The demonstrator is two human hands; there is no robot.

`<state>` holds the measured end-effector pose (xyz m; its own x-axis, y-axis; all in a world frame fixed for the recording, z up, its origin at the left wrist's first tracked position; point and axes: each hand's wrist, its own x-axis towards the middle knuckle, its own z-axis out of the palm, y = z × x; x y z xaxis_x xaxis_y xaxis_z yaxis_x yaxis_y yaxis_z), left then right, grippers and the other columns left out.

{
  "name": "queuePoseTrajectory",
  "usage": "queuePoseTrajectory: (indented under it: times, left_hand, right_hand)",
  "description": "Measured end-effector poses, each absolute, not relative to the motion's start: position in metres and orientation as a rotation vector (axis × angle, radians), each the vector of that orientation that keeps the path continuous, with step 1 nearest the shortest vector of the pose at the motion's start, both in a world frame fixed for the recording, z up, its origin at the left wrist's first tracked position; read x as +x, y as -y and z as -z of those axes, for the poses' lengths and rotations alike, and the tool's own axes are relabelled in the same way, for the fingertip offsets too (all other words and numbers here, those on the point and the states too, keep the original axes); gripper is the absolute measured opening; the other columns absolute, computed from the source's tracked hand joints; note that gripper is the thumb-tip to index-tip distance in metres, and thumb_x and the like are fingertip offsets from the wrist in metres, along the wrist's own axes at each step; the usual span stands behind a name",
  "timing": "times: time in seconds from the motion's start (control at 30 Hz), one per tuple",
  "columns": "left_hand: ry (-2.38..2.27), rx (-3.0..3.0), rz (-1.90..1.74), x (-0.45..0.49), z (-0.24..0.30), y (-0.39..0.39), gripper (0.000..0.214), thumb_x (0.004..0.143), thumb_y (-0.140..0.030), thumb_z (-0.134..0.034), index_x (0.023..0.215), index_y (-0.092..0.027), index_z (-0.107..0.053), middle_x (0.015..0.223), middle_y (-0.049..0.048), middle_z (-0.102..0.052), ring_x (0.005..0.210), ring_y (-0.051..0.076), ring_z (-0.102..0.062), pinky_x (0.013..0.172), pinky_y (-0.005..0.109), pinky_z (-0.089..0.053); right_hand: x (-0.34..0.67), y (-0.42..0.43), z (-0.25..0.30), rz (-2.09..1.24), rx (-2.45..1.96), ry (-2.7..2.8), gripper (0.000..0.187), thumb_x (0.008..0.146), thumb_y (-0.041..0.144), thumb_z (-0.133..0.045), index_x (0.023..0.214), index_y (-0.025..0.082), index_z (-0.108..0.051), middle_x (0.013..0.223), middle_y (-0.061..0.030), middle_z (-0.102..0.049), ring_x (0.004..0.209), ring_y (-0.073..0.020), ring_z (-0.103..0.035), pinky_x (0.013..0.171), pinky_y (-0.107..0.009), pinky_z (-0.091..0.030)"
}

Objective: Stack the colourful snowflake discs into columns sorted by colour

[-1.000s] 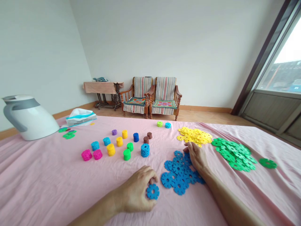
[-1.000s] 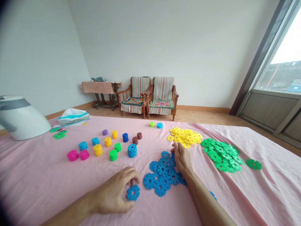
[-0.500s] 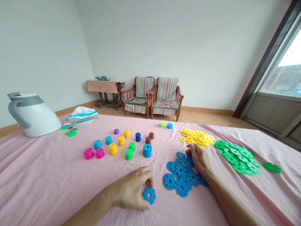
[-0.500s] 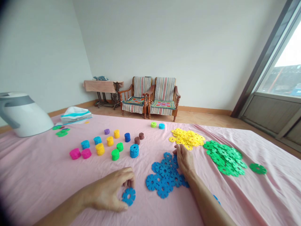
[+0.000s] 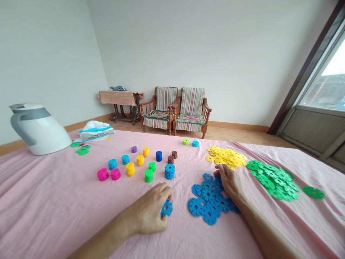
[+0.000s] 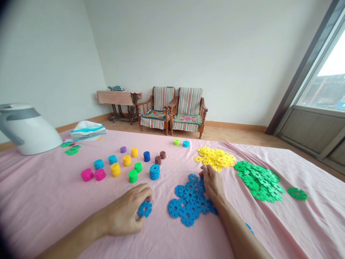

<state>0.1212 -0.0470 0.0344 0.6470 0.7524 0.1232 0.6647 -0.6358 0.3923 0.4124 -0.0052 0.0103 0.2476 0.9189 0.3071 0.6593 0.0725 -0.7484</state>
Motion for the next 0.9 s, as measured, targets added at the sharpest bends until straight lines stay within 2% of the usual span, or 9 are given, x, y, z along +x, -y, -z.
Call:
queuePoseTrajectory:
  times: [0.23, 0.37, 0.5, 0.63, 0.73, 0.9]
  left_hand:
    - [-1.317, 2.513, -0.507, 0.107, -0.028, 0.021, 0.023, 0.062, -0.008, -0.049, 0.081, -0.021, -0.047, 0.085, 0.0004, -0.051, 0.085, 0.019, -0.05, 0.075, 0.029, -0.04]
    - [-1.293, 2.438, -0.523, 0.103, -0.03, 0.021, 0.029, 0.065, -0.012, -0.054, 0.091, -0.022, -0.051, 0.092, 0.0005, -0.054, 0.088, 0.019, -0.052, 0.077, 0.028, -0.041]
    - [-1.326, 2.393, -0.458, 0.096, -0.032, 0.018, 0.022, 0.066, -0.02, -0.059, 0.088, -0.021, -0.055, 0.087, 0.0004, -0.054, 0.084, 0.019, -0.053, 0.071, 0.027, -0.042]
    - [-1.337, 2.39, -0.415, 0.092, -0.031, 0.014, 0.011, 0.068, -0.02, -0.057, 0.079, -0.02, -0.056, 0.079, -0.0007, -0.052, 0.073, 0.016, -0.052, 0.061, 0.024, -0.039]
    - [-1.354, 2.385, -0.447, 0.093, -0.027, 0.014, 0.01, 0.067, -0.018, -0.057, 0.077, -0.02, -0.056, 0.077, -0.0012, -0.052, 0.07, 0.015, -0.052, 0.06, 0.023, -0.038]
    - [-1.354, 2.366, -0.58, 0.096, -0.026, 0.017, 0.012, 0.067, -0.019, -0.061, 0.079, -0.019, -0.057, 0.076, -0.0023, -0.054, 0.063, 0.012, -0.051, 0.058, 0.023, -0.039]
  right_hand:
    - [0.415, -0.002, 0.003, -0.36, -1.642, 1.487, 0.032, 0.083, 0.043, -0.036, 0.074, 0.021, -0.057, 0.074, -0.0059, -0.068, 0.07, -0.0214, -0.061, 0.068, -0.033, -0.045]
    - [0.398, 0.01, -0.012, -0.408, -1.534, 1.647, 0.025, 0.08, 0.037, -0.044, 0.072, 0.019, -0.058, 0.068, -0.0039, -0.064, 0.066, -0.0187, -0.058, 0.064, -0.03, -0.044]
    - [0.377, 0.033, -0.038, -0.659, -1.332, 2.154, 0.013, 0.074, 0.029, -0.056, 0.081, 0.02, -0.063, 0.083, -0.0022, -0.064, 0.079, -0.0168, -0.057, 0.076, -0.03, -0.043]
    - [0.368, 0.05, -0.046, -0.71, -1.29, 2.484, 0.036, 0.062, 0.024, -0.069, 0.097, 0.025, -0.061, 0.1, -0.0019, -0.059, 0.099, -0.022, -0.051, 0.099, -0.045, -0.027]
    - [0.366, 0.053, -0.043, -0.67, -1.328, 2.527, 0.037, 0.063, 0.022, -0.067, 0.1, 0.025, -0.059, 0.103, -0.003, -0.057, 0.102, -0.0235, -0.049, 0.101, -0.049, -0.021]
    - [0.362, 0.053, -0.039, -0.673, -1.303, 2.506, 0.029, 0.066, 0.018, -0.061, 0.094, 0.023, -0.057, 0.099, -0.0026, -0.056, 0.096, -0.02, -0.05, 0.099, -0.042, -0.025]
